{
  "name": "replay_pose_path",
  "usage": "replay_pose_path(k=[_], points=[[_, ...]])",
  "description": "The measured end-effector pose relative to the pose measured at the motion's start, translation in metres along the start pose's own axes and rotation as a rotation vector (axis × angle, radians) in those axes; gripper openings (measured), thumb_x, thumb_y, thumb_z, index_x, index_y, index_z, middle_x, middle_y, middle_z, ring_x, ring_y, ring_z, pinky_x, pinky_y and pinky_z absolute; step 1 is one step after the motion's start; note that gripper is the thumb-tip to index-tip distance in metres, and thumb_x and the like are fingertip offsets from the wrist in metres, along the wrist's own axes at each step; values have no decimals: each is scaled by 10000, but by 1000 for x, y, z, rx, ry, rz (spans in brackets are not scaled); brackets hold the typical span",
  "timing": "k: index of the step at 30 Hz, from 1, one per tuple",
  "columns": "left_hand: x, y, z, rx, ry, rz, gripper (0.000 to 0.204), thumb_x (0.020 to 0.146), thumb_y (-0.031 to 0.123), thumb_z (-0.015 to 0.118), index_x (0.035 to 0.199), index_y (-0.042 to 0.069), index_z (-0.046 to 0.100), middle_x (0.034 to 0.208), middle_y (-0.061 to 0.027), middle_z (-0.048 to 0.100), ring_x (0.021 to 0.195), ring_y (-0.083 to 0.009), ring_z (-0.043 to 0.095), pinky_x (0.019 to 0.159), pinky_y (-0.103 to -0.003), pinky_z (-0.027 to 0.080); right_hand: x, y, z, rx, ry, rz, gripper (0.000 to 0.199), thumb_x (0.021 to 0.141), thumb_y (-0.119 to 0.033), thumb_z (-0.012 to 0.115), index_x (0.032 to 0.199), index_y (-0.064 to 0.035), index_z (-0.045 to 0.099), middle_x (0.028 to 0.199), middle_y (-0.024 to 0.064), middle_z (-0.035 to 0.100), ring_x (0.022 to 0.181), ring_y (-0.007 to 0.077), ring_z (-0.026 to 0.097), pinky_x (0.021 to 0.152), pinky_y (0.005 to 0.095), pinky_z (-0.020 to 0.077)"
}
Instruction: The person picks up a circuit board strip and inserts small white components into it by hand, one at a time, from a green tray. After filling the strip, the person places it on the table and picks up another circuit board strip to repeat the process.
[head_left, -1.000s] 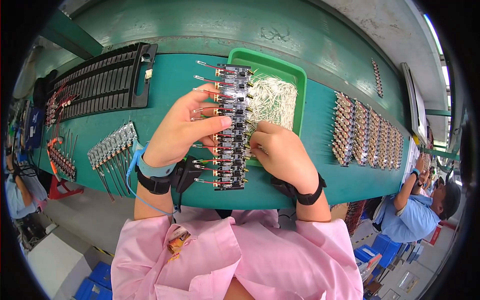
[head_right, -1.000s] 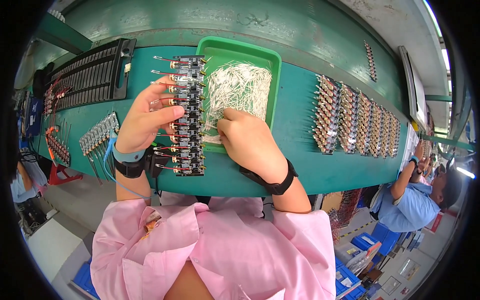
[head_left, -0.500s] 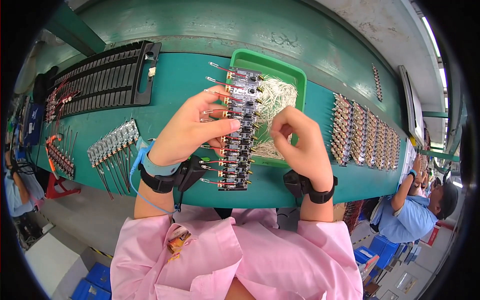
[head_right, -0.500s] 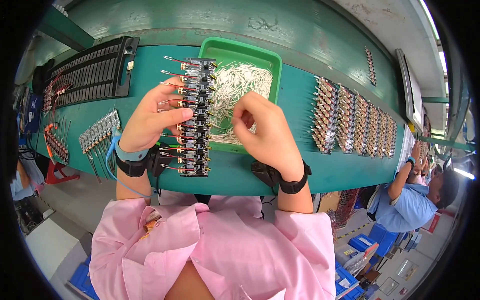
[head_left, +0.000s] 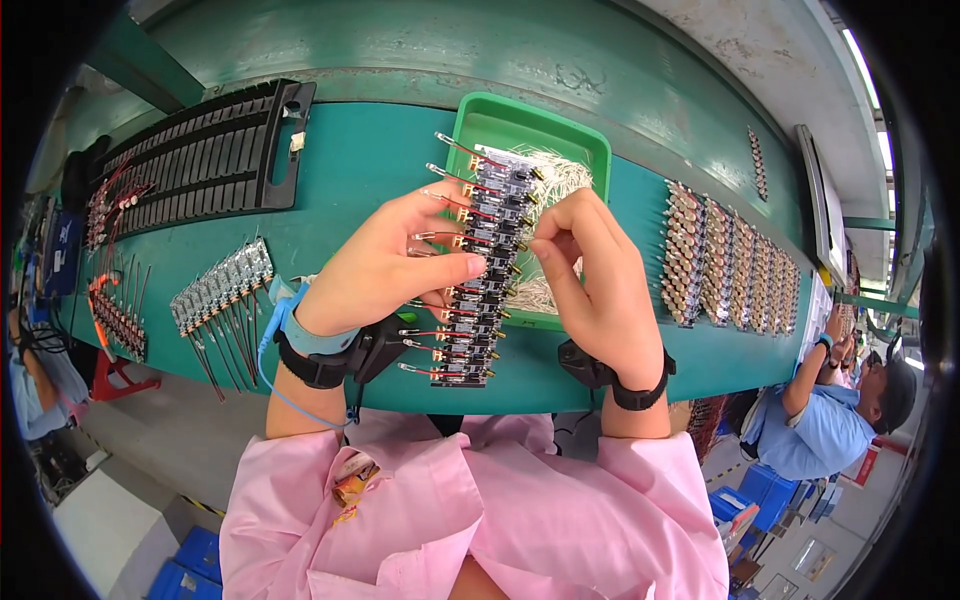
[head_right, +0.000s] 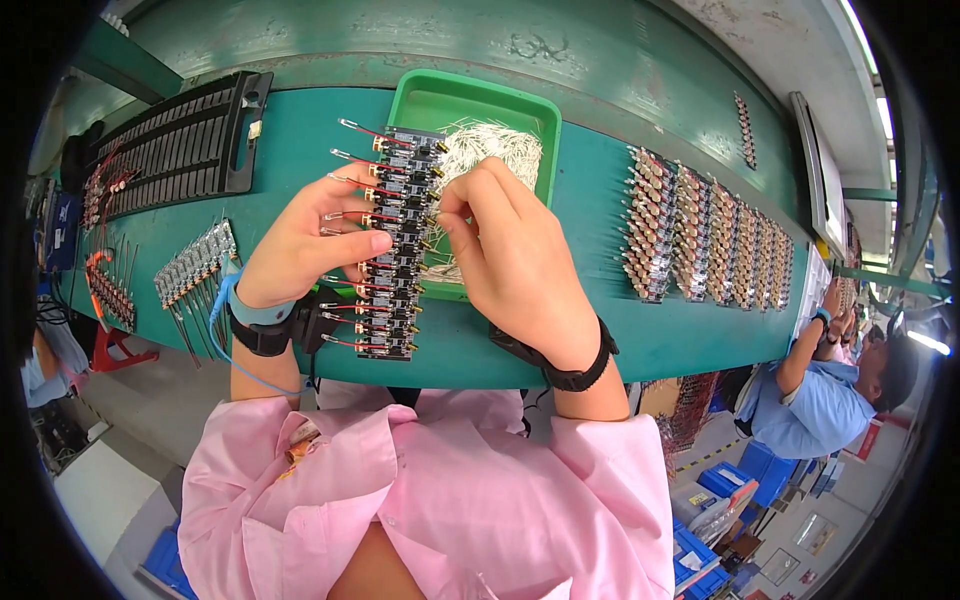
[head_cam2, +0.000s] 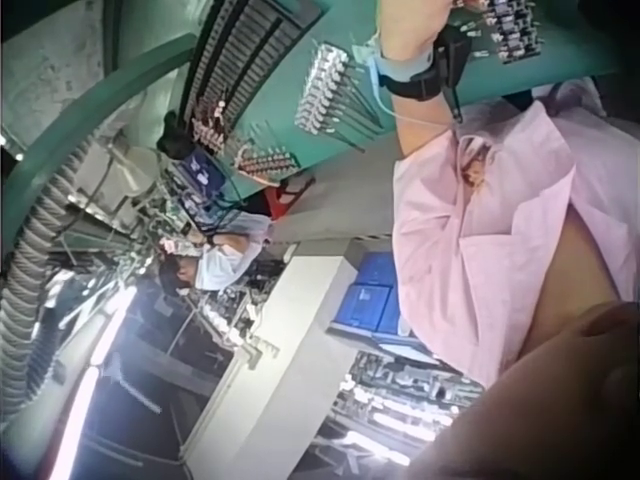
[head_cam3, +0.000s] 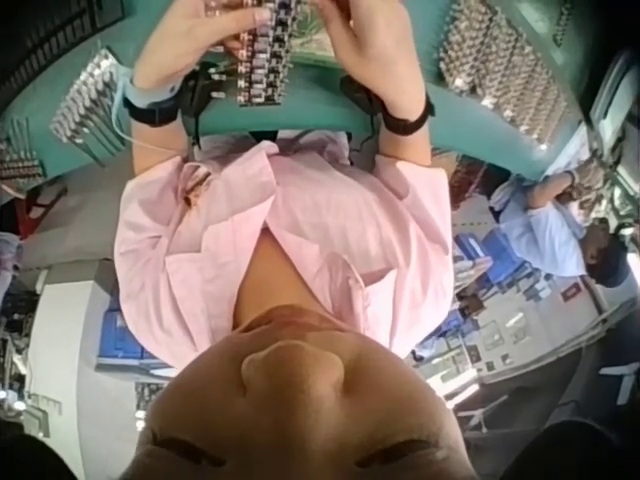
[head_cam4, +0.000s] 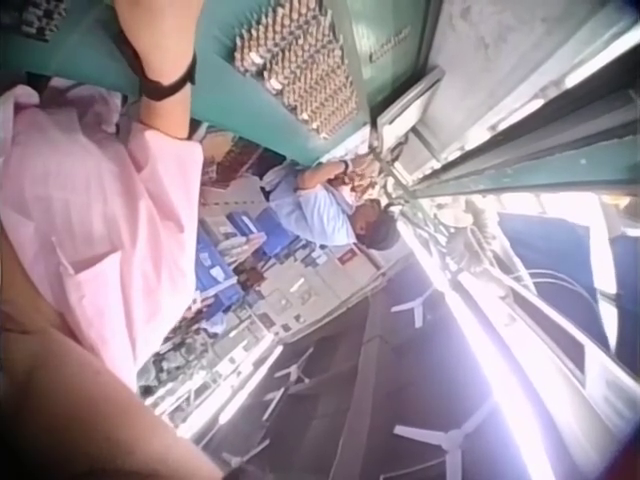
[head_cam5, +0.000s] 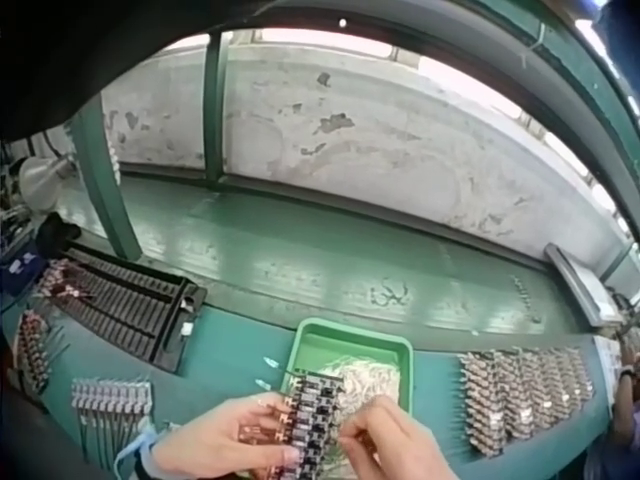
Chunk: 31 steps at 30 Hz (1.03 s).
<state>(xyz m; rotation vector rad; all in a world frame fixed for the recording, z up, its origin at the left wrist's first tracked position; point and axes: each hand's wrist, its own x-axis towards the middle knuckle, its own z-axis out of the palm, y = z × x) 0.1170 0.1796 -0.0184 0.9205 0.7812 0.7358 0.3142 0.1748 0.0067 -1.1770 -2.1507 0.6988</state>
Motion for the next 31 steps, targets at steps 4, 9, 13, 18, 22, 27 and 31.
replay_pose_path(k=[4, 9, 13, 18, 22, 27, 31], points=[[0, -1, -1, 63, -14, 38, 373, 800, 87, 613, 1125, 54, 433, 902, -39, 580, 698, -61, 562, 511, -189, 482, -1, 0, 1, 50, 47, 1, 113, 778, 91, 520, 841, 15, 464, 770, 78, 463, 642, 149, 470, 584, 236, 402], [-1, 1, -1, 52, -18, 14, 414, 784, 77, 623, 1145, 44, 424, 931, -54, 585, 726, -70, 564, 511, -187, 477, -1, 0, 1, 37, 71, -2, 100, 788, 81, 515, 843, 12, 467, 768, 79, 463, 642, 156, 464, 595, 239, 400], [-1, 1, 0, 28, 10, -16, 455, 755, 44, 636, 1155, 36, 419, 958, -57, 605, 744, -71, 568, 496, -176, 459, 1, 0, 1, 32, 73, -14, 96, 789, 77, 519, 838, 13, 467, 762, 78, 461, 639, 158, 462, 591, 239, 397], [-1, 1, 0, 38, 10, -13, 461, 756, 44, 635, 1161, 43, 414, 954, -53, 601, 752, -72, 569, 501, -174, 462, 1, 1, 1, 0, 60, -8, 96, 786, 77, 523, 831, 13, 466, 755, 78, 460, 634, 158, 460, 587, 240, 395], [-1, 1, 0, 27, -6, -14, 461, 758, 46, 635, 1162, 47, 413, 955, -51, 597, 750, -71, 567, 504, -173, 464, 1, 0, 1, -25, 60, -14, 101, 781, 79, 527, 827, 15, 464, 750, 79, 460, 626, 159, 458, 581, 243, 395], [-1, 0, 0, 39, -4, -16, 461, 760, 52, 637, 1163, 49, 412, 964, -51, 594, 747, -67, 563, 505, -172, 464, 1, 0, 0, -78, 61, -19, 106, 776, 84, 527, 824, 15, 463, 748, 81, 459, 619, 164, 458, 576, 246, 396], [-1, -3, -2, 52, -37, 13, 425, 804, 106, 617, 1169, 48, 408, 953, -73, 571, 741, -87, 566, 520, -203, 495, 0, 0, 1, -103, 60, -32, 108, 774, 86, 526, 824, 14, 463, 750, 81, 460, 619, 172, 462, 578, 246, 399]])
